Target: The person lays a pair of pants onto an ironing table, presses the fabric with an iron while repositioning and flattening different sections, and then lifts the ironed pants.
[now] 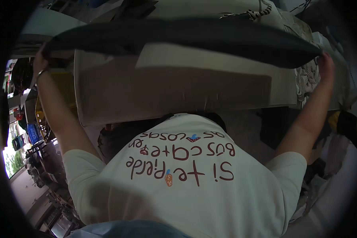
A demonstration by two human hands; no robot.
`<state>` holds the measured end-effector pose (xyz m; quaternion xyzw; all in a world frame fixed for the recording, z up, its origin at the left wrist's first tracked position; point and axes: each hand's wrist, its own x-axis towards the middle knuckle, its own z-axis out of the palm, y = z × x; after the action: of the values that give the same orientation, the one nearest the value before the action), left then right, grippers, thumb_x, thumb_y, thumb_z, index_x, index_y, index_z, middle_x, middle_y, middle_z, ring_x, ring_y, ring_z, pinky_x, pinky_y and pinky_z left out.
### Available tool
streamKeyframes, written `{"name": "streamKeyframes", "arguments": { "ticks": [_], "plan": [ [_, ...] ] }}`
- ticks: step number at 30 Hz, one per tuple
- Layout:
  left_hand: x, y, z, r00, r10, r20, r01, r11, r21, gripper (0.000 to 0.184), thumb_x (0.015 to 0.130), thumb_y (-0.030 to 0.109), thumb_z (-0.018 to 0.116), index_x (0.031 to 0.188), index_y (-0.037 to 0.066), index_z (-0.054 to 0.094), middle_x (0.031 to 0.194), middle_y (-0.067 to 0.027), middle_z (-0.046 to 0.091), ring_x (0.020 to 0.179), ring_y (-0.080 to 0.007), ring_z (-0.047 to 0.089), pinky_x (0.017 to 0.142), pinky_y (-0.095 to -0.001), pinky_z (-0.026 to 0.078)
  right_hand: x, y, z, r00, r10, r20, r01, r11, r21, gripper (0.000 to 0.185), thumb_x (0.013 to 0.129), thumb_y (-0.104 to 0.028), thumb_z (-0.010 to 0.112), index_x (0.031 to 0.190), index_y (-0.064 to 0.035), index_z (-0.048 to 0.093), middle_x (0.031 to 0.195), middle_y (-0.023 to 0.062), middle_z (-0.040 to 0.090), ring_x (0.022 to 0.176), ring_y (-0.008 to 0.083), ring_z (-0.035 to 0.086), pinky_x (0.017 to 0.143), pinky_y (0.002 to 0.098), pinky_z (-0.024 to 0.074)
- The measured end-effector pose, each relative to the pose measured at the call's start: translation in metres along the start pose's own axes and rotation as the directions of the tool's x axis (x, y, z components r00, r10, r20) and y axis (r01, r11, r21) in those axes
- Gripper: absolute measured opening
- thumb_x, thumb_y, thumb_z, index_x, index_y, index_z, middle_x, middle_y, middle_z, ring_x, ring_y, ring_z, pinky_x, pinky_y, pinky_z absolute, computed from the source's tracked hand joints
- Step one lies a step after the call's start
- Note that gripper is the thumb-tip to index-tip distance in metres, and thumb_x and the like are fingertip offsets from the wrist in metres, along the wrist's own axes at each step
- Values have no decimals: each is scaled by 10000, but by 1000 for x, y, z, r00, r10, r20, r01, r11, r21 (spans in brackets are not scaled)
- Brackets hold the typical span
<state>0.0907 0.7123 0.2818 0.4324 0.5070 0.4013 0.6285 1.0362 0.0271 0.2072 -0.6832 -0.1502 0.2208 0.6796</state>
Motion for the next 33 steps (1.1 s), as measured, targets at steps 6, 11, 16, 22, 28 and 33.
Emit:
{"name": "streamKeyframes", "arguments": {
  "ticks": [6,11,16,22,28,33],
  "plan": [
    [-69,58,-51,954,266,-136,-254,962,97,297,847,177,629,1088,10,589,1032,-100,632,919,-205,608,773,-304,510,-28,-65,-71,969,-246,-27,247,964,102,137,892,-124,546,1005,-48,547,910,66,583,851,162,560,799,314,456],
    [-107,-87,-37,960,177,-217,-84,921,379,356,813,245,668,1043,-14,588,927,-96,631,810,-201,606,679,-309,492,-65,17,-33,985,-163,-57,163,987,-8,255,880,-140,561,1103,-46,481,1022,79,562,904,177,550,795,315,455],
    [-147,-240,-57,953,28,-300,210,655,726,409,781,296,692,1002,-34,597,775,-97,630,679,-199,597,578,-319,471,-93,127,-37,983,159,-87,-179,930,-321,443,840,-260,597,1202,-57,443,1063,44,534,878,161,532,748,304,446],
    [-187,-360,-83,732,-58,-679,646,377,664,481,755,199,664,1133,-52,503,1028,-183,579,901,-266,591,739,-377,479,-141,273,-92,849,519,-97,-378,469,-798,241,826,-203,589,1019,-72,531,825,55,568,737,180,556,646,331,460],
    [-185,-324,46,827,558,70,3,-128,992,421,760,167,617,1136,33,483,1223,-164,472,1169,-296,427,982,-384,352,-112,255,-16,938,335,87,-90,479,-873,256,820,-181,578,1008,-10,549,882,110,616,818,216,598,733,336,477],
    [-160,-291,207,792,318,521,-450,-272,851,280,804,139,571,1079,100,539,1146,-97,533,1047,-297,507,875,-404,426,-66,200,110,971,123,205,98,579,-809,341,832,-224,573,1076,13,541,1054,189,599,993,289,586,856,364,455]
  ]
}}
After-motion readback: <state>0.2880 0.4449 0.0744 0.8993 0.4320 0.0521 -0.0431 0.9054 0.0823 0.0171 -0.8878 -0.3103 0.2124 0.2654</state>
